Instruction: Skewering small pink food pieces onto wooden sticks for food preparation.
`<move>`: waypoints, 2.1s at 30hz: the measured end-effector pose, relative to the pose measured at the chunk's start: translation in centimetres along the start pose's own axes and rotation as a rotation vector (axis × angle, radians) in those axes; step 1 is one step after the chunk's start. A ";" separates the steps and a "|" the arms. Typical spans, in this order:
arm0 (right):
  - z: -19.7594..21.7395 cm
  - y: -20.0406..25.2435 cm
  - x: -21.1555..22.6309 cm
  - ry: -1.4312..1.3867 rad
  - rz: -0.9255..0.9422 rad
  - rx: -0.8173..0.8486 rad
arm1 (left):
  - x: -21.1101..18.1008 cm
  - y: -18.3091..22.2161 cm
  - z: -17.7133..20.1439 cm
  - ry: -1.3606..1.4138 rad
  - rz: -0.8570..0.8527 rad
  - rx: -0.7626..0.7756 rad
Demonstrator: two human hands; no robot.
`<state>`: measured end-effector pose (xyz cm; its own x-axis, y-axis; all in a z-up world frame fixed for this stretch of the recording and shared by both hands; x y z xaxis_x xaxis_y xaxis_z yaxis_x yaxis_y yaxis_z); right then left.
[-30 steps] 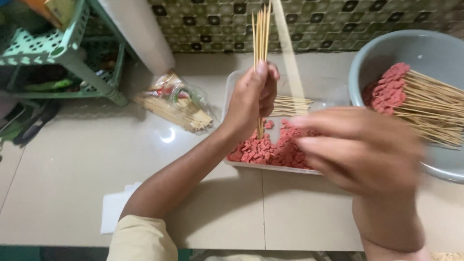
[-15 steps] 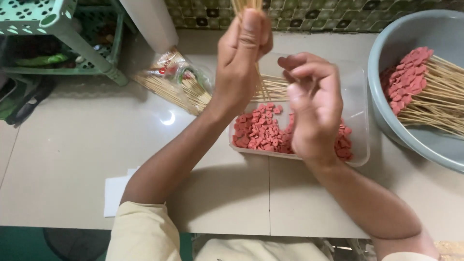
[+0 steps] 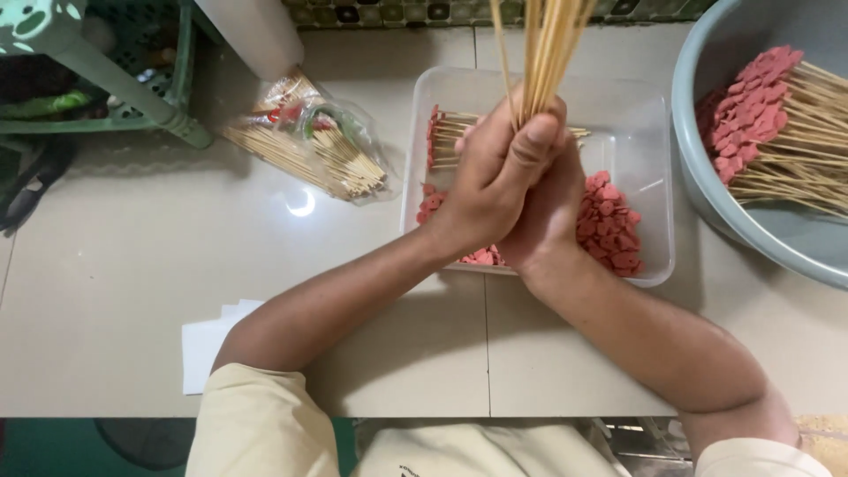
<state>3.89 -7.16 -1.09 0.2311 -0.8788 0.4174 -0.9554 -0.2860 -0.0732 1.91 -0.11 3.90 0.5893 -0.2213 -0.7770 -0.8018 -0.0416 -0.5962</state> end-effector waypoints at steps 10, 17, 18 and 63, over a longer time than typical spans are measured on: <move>-5.9 0.7 7.2 1.010 0.196 0.393 | 3.0 0.9 -0.4 -0.450 0.231 0.231; -6.2 0.3 7.4 1.231 0.259 0.373 | 4.7 1.3 -0.2 -0.735 0.108 0.312; -5.9 0.2 7.4 1.204 0.224 0.349 | 4.7 1.3 -0.2 -0.746 0.075 0.312; -6.7 1.2 8.8 1.305 0.445 0.429 | 2.7 0.9 -0.5 -0.242 0.101 0.310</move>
<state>3.56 -12.67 8.60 -0.6193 -0.0212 0.7848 -0.7201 -0.3830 -0.5786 2.71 -1.22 1.34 0.5450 0.0284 -0.8380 -0.8108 0.2726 -0.5180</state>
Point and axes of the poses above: each hand's wrist, its own y-axis away from the middle knuckle, its own z-axis out of the back of the hand, x = y × z, the point moved 4 cm from there along -y, towards the middle knuckle, and after that the axes turned 7 degrees about -y, right-handed, at the moved point
